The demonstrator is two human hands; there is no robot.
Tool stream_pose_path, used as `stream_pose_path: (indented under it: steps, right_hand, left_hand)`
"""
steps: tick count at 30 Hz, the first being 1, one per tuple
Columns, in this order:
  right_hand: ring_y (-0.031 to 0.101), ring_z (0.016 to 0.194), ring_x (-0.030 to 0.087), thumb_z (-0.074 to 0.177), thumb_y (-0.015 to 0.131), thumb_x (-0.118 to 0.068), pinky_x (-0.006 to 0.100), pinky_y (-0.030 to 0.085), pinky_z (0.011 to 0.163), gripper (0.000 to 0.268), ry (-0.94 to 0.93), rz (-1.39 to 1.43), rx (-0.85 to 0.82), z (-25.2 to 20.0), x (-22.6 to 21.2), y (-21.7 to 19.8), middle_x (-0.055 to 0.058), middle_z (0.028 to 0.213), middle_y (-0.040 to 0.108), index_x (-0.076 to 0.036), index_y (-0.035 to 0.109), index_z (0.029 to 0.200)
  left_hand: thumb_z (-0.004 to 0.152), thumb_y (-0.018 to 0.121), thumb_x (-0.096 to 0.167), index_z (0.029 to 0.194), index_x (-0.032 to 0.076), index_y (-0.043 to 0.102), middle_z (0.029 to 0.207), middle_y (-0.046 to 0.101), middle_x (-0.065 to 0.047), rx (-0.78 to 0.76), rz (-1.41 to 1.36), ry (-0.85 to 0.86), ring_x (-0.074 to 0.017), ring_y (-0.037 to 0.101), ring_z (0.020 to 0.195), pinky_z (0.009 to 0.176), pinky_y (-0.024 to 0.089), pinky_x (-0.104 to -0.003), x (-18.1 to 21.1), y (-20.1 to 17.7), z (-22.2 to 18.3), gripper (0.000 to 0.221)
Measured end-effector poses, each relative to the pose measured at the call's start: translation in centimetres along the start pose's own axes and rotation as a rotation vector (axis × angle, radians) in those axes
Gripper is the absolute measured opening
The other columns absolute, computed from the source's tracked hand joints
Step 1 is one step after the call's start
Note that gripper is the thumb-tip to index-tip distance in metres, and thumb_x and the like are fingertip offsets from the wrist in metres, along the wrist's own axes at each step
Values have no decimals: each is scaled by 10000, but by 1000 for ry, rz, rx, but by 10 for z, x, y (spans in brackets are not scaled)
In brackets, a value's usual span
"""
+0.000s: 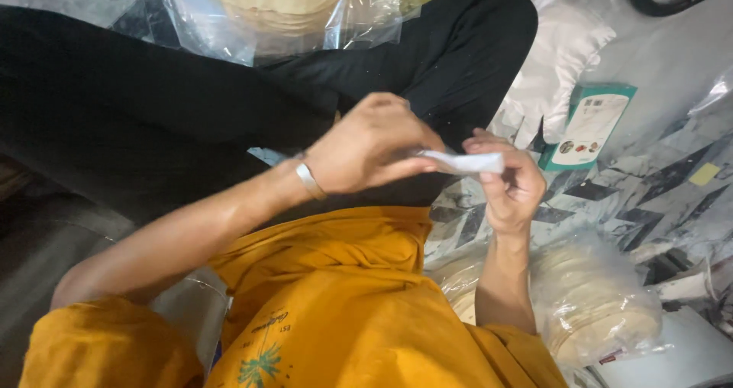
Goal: The person packages tortillas by placing them into plastic bags, applying labels, and folding the bags closed while sitting on the floor.
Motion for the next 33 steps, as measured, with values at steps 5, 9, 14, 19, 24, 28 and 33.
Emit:
stream_pose_path:
  steps: [5, 9, 14, 19, 24, 28, 33]
  right_hand:
    - [612, 944, 110, 1007, 713, -264, 265, 495, 907, 297, 152, 134, 188, -16, 21, -9, 77, 1087, 684, -13, 584, 1100]
    - [549, 886, 67, 1011, 709, -257, 230, 451, 838, 286, 139, 143, 216, -20, 29, 1, 18, 1016, 638, -12, 583, 1089]
    - [527, 893, 63, 1036, 703, -250, 232, 435, 843, 269, 169, 186, 198, -13, 31, 18, 9, 1011, 621, -20, 572, 1082]
    - [586, 866, 89, 1013, 681, -227, 254, 492, 792, 222, 277, 280, 185, 16, 16, 36, 29, 1008, 650, -41, 580, 1077]
    - [686, 918, 132, 989, 639, -179, 321, 595, 819, 236, 530, 511, 2, 48, 27, 113, 47, 1050, 685, -33, 607, 1172]
    - [622, 957, 127, 1029, 619, -206, 315, 540, 868, 336, 606, 747, -120, 90, 48, 210, 40, 1074, 655, 11, 622, 1285]
    - [597, 887, 170, 1054, 598, -203, 364, 507, 815, 202, 507, 1070, 157, 170, 83, 294, 56, 966, 588, -3, 618, 1082]
  left_hand:
    - [989, 761, 406, 1339, 91, 595, 1239, 629, -149, -7, 562, -141, -347, 614, 1141, 967, 497, -450, -69, -58, -20, 499]
    - [885, 771, 440, 1373, 83, 547, 1210, 597, -151, -118, 983, -198, -313, 584, 1114, 917, 498, -445, -99, -81, -35, 645]
    - [1011, 728, 198, 1217, 121, 588, 1147, 624, -49, -175, 1275, -153, -202, 611, 1098, 935, 510, -370, -127, -84, -46, 261]
    - [1055, 724, 169, 1152, 122, 655, 1053, 676, -22, -28, 1120, -44, -170, 663, 978, 872, 551, -347, -111, -99, -55, 128]
    - [1056, 702, 101, 1104, 84, 673, 1017, 664, -25, 130, 941, 75, -169, 664, 928, 834, 566, -318, -41, -130, -35, 59]
    - [1032, 739, 47, 1071, 55, 673, 968, 631, -30, 224, 949, 158, -186, 639, 898, 749, 530, -311, -9, -148, -25, 77]
    - [1030, 755, 22, 1111, 66, 686, 962, 608, -31, 181, 914, 191, -194, 636, 876, 729, 518, -317, -11, -150, -44, 115]
Point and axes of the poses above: each hand's wrist, its own z-axis towards the middle knuckle, its own y-axis out of the palm, x = y × z, the point moved 5 cm from there along z, towards the middle knuckle
